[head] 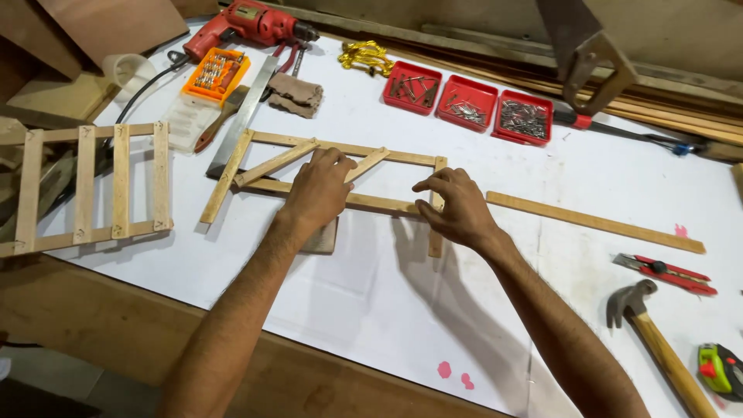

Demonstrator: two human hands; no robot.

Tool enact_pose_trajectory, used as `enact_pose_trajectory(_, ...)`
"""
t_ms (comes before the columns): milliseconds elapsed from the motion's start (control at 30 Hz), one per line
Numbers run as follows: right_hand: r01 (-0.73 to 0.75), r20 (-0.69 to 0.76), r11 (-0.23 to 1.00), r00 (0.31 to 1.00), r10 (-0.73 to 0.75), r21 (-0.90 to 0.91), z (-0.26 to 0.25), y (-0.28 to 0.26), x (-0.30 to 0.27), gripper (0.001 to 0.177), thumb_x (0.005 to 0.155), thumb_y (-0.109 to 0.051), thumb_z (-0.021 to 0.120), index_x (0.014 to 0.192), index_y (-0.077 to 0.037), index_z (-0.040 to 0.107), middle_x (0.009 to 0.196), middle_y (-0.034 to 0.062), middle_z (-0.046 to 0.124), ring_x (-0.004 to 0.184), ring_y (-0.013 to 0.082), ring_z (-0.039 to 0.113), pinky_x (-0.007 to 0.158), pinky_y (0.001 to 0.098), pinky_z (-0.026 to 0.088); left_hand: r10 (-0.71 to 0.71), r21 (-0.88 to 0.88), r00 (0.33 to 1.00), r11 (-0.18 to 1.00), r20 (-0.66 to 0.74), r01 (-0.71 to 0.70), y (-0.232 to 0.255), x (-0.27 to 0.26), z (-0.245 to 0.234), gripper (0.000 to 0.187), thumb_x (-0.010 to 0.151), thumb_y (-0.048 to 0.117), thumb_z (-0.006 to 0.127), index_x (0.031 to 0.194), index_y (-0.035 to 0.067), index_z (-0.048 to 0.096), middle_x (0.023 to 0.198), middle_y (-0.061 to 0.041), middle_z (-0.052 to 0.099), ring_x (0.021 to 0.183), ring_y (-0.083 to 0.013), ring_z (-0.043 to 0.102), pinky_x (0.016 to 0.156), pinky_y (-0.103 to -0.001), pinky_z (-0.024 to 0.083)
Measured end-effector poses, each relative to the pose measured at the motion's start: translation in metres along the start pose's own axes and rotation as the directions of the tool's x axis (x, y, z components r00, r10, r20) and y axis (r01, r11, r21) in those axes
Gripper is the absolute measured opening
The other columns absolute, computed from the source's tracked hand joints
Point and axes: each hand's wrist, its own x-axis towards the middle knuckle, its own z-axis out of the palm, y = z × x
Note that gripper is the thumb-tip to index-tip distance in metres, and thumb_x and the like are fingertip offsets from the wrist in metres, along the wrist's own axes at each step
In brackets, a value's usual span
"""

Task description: Assembling and sanding a small wooden frame structure.

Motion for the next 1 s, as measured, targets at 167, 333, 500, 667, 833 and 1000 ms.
enact_pose_trajectory(167, 0.068, 0.128, 0.996, 0.99, -0.06, -0.054, 0.028, -0.011, 0.034, 0.033, 0.084, -0.026, 0.081, 0.114, -0.013, 0.076, 0.111, 0.0092, 0.072, 0.105, 0.028, 0.061, 0.092, 0.0444, 0.052, -0.142, 0.249, 0.95, 0.966, 0.276, 0.072, -0.049, -0.004, -0.009, 0.035, 0.081, -0.001, 0.075, 0.115, 0.005, 0.071, 0.126, -0.01, 0.064, 0.125, -0.0307, 0.055, 0.102, -0.046, 0.051)
enact_pose_trajectory(333, 0.112, 0.154, 0.99, 0.983, -0.099, -0.082, 0.05, 0.002, 0.037, 0.033, 0.081, -0.021, 0.079, 0.112, -0.012, 0.077, 0.113, 0.0087, 0.073, 0.106, 0.0264, 0.064, 0.094, 0.0459, 0.052, -0.117, 0.337, 0.928, 0.941, 0.354, -0.01, -0.074, -0.01, -0.008, 0.026, 0.085, 0.0, 0.074, 0.11, 0.006, 0.074, 0.121, -0.009, 0.067, 0.121, -0.028, 0.057, 0.104, -0.046, 0.05)
enact_pose_trajectory(500, 0.065, 0.048, 0.996, 0.997, -0.062, -0.06, 0.042, 0.006, 0.025, 0.022, 0.09, -0.019, 0.075, 0.111, -0.013, 0.078, 0.101, 0.0061, 0.075, 0.101, 0.0238, 0.066, 0.102, 0.0481, 0.047, -0.017, 0.181, 0.961, 0.983, 0.277, -0.035, -0.071, -0.012, -0.009, 0.021, 0.09, 0.012, 0.072, 0.11, 0.007, 0.074, 0.114, -0.008, 0.068, 0.116, -0.0277, 0.059, 0.099, -0.05, 0.049)
enact_pose_trajectory(667, 0.044, -0.062, 0.996, 0.997, -0.049, -0.08, 0.016, 0.018, -0.008, 0.019, 0.089, -0.016, 0.074, 0.108, -0.013, 0.078, 0.095, 0.0045, 0.074, 0.097, 0.0233, 0.066, 0.102, 0.0495, 0.045, 0.118, 0.176, 0.97, 0.972, 0.213, -0.156, -0.045, 0.0, -0.007, 0.017, 0.095, 0.012, 0.069, 0.11, 0.008, 0.075, 0.11, -0.008, 0.069, 0.114, -0.026, 0.06, 0.1, -0.047, 0.049)
enact_pose_trajectory(833, -0.031, -0.129, 0.992, 0.992, 0.015, -0.126, -0.018, 0.04, -0.062, 0.013, 0.09, -0.015, 0.076, 0.102, -0.012, 0.078, 0.091, 0.0039, 0.074, 0.094, 0.0225, 0.067, 0.094, 0.0487, 0.049, 0.239, 0.13, 0.951, 0.955, 0.197, -0.267, 0.011, 0.015, 0.008, 0.011, 0.091, 0.011, 0.071, 0.101, 0.009, 0.077, 0.105, -0.006, 0.068, 0.111, -0.0247, 0.061, 0.101, -0.045, 0.05)
enact_pose_trajectory(1000, -0.091, -0.13, 0.975, 0.989, 0.065, -0.204, -0.033, 0.105, -0.115, 0.018, 0.088, -0.014, 0.08, 0.105, -0.012, 0.08, 0.091, 0.0041, 0.075, 0.086, 0.0196, 0.068, 0.081, 0.0406, 0.056, 0.347, -0.08, 0.915, 0.938, 0.208, -0.338, 0.062, 0.032, 0.052, 0.017, 0.088, 0.019, 0.077, 0.103, 0.011, 0.078, 0.101, -0.004, 0.068, 0.105, -0.0244, 0.063, 0.093, -0.043, 0.053)
